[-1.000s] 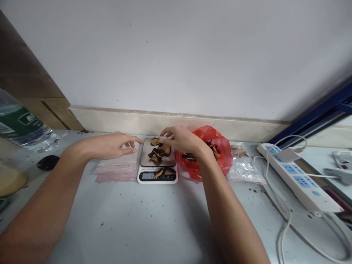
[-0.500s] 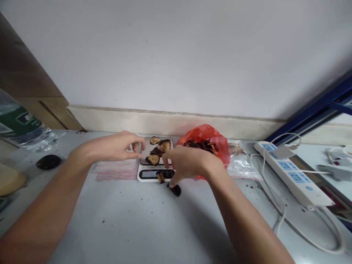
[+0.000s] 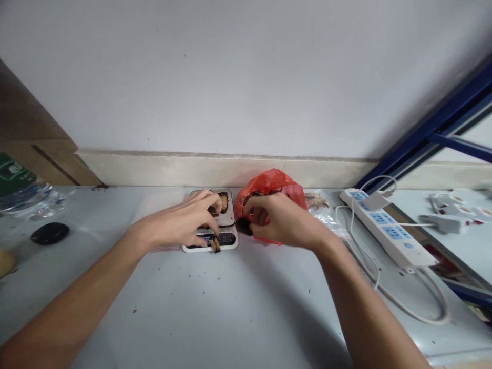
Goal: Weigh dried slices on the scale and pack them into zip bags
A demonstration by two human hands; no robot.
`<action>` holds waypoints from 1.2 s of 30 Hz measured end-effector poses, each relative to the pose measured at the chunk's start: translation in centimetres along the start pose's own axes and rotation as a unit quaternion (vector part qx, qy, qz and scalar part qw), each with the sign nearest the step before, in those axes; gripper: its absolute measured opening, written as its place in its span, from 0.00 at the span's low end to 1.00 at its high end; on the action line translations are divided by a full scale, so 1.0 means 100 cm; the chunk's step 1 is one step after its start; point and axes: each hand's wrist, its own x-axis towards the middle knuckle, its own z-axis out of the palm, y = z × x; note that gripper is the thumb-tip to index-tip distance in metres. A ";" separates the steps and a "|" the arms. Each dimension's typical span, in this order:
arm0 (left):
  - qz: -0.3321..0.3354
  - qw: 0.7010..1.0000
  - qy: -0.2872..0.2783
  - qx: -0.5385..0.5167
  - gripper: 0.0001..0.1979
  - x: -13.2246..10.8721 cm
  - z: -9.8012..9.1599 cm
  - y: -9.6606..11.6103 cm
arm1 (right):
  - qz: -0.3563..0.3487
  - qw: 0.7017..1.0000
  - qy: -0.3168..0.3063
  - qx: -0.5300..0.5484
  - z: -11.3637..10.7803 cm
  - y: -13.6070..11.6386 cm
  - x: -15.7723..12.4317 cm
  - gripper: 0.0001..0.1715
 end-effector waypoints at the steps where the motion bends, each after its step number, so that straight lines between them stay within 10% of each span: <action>1: 0.002 1.000 0.002 0.000 0.04 0.001 0.002 0.001 | 0.019 0.999 0.042 0.003 -0.007 0.004 0.000 0.08; 6: 0.005 1.000 0.002 -0.018 0.06 0.004 0.005 0.001 | 0.086 0.977 0.194 -0.022 -0.021 0.020 0.003 0.07; 11: 0.040 0.996 0.054 -0.061 0.09 0.004 -0.007 -0.005 | 0.023 0.985 0.150 0.078 -0.007 0.019 0.008 0.07; 17: 0.066 0.952 0.299 -0.011 0.05 -0.001 -0.018 -0.014 | -0.041 0.917 0.030 0.397 0.016 -0.001 0.023 0.19; 22: 0.078 0.928 0.363 0.001 0.03 -0.006 -0.020 -0.022 | -0.044 0.913 0.066 0.399 0.012 -0.009 0.032 0.17; 25: 0.032 0.953 0.301 -0.006 0.07 -0.014 -0.029 -0.032 | 0.043 0.975 0.132 0.176 -0.006 -0.006 0.027 0.08; 29: -0.064 0.982 0.176 -0.004 0.10 -0.027 -0.040 -0.049 | 0.122 0.965 0.213 -0.091 -0.019 -0.011 0.023 0.07; 36: -0.169 0.985 0.041 -0.013 0.14 -0.035 -0.040 -0.058 | -0.083 0.994 -0.044 -0.060 0.021 -0.039 0.052 0.16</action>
